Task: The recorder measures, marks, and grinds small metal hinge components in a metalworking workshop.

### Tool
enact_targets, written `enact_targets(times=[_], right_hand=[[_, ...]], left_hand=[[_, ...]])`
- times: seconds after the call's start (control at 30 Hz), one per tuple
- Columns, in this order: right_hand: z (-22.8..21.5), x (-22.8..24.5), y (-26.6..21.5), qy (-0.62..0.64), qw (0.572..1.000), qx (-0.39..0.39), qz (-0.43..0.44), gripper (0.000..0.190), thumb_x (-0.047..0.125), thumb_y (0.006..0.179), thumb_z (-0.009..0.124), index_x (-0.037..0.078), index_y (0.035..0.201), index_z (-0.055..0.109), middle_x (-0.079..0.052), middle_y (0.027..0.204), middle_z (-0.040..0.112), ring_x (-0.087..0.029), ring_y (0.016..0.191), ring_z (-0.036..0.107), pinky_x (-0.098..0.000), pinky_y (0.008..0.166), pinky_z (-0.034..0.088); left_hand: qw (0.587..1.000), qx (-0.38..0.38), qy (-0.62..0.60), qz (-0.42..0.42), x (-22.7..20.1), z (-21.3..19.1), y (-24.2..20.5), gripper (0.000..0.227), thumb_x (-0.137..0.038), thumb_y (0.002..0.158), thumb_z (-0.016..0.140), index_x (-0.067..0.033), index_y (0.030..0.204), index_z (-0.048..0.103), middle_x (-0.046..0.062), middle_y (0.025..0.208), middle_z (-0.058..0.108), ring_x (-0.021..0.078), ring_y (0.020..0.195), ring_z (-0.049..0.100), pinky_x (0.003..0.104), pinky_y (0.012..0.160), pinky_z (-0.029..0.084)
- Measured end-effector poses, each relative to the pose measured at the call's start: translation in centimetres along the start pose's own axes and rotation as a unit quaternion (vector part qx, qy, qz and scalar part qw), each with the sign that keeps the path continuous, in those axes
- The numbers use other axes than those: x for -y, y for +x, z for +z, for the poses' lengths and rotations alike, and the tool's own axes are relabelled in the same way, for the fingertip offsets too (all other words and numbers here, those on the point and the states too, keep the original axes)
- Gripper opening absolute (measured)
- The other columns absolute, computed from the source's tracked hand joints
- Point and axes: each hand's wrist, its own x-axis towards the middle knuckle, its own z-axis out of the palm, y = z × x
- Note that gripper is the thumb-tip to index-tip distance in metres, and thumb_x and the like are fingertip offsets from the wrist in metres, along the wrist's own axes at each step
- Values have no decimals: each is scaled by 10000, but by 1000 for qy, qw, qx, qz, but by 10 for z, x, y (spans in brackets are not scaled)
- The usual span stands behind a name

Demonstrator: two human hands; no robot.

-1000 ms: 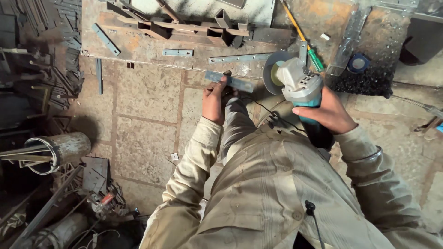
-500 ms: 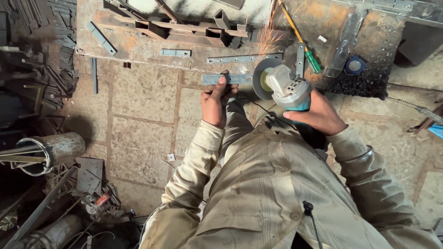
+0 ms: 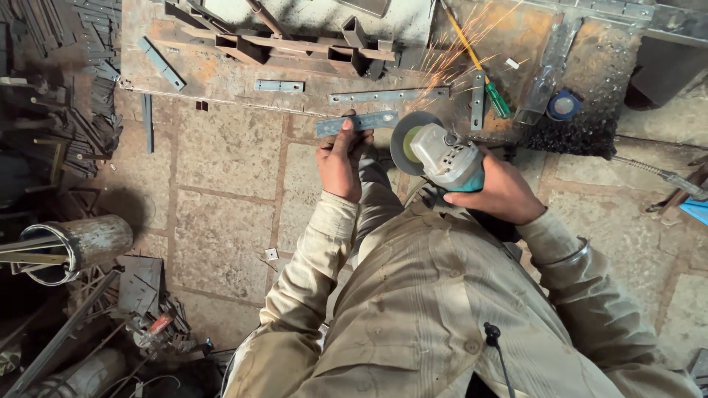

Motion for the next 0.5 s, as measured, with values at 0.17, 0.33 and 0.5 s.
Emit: enact_targets(times=[0.17, 0.33, 0.5], right_hand=[[-1, -1, -4, 9, 1000, -17, -9, 878, 423, 663, 873, 9, 1364, 544, -184, 1238, 696, -319, 1157, 677, -406, 952, 503], [-6, 0, -9, 67, 996, -22, -48, 783, 340, 715, 860, 12, 1364, 568, -132, 1263, 697, -229, 1173, 660, -367, 1003, 481], [-6, -6, -9, 124, 988, -44, -76, 763, 265, 747, 856, -5, 1386, 540, -102, 1315, 658, -175, 1218, 602, -346, 1046, 454]], left_hand=[[997, 37, -60, 13, 10, -22, 12, 232, -146, 1052, 713, 29, 1201, 684, 87, 962, 678, 212, 894, 723, 360, 821, 621], [993, 88, -81, -6, -16, -4, -1, 413, -83, 989, 687, -15, 1386, 598, 128, 1091, 706, 213, 970, 723, 346, 896, 618], [989, 121, -87, -9, -29, 10, -9, 431, -36, 943, 682, -22, 1354, 554, 96, 1290, 699, 211, 1031, 721, 343, 918, 612]])
